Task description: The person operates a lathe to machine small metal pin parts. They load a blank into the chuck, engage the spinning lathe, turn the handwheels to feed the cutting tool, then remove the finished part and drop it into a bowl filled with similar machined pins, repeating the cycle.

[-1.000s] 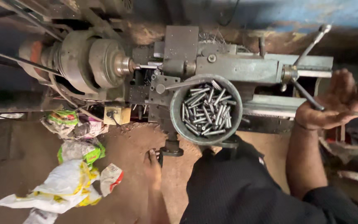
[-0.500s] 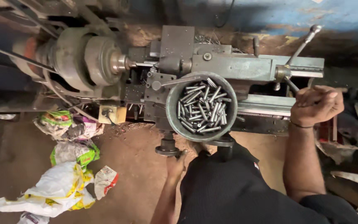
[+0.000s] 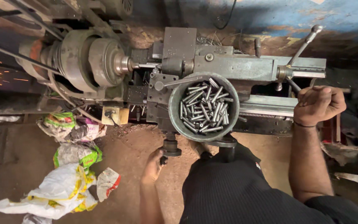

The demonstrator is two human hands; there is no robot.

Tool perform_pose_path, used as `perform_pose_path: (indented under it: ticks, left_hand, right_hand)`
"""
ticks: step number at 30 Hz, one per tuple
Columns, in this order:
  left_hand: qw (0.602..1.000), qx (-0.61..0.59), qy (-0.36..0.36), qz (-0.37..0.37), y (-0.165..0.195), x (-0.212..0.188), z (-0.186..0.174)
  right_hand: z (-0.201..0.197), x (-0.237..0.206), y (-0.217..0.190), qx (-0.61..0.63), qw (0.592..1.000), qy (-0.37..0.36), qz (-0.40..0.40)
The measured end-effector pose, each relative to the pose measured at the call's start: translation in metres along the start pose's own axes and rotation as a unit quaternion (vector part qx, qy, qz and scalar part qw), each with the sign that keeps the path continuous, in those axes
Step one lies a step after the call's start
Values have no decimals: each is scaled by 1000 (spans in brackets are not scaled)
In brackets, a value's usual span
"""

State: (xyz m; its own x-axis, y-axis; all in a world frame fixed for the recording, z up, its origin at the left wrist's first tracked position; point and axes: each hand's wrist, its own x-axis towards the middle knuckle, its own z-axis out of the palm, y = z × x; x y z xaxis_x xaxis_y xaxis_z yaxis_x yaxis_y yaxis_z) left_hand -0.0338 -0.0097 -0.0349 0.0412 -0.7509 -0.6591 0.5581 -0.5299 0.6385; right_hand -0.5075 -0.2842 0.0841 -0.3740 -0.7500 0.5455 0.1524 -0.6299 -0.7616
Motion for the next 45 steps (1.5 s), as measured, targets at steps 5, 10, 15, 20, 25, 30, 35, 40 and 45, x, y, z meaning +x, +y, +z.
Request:
perform_pose_path:
  ticks: [5,10,15,20,25,30,35,40,45]
  left_hand:
    - [948,270,114,123,0,-17,21]
    - [797,495,318,141,-4,-27,70]
    - [653,615,418,143,-4,-35,112]
    - [580,649,453,194,-14,-39,127]
    - [551,601,434,383,-25,-31,94]
    - [802,280,450,276,-27,24,60]
    - [931,189,280,142,-58,23,57]
    - [880,250,351,198,-49,14,57]
    - [816,427,371,117,-2,-23,86]
  right_hand:
    - [-2,1,1,9,1000,-1,9]
    - [0,-1,0,5,1000,-10,4]
    - [-2,-2,0,11,1000,-2,7]
    - [-3,-3,4,16,1000,-6,8]
    - [5,10,-23,-130,987,-85,50]
    - [21,38,-60,-626,703,-338,12]
    - [22,48,-38,-718,561,-399,105]
    - [-22,-7,-18,-762,556,-327,68]
    - [-30,-43,42,-540,807,-230,68]
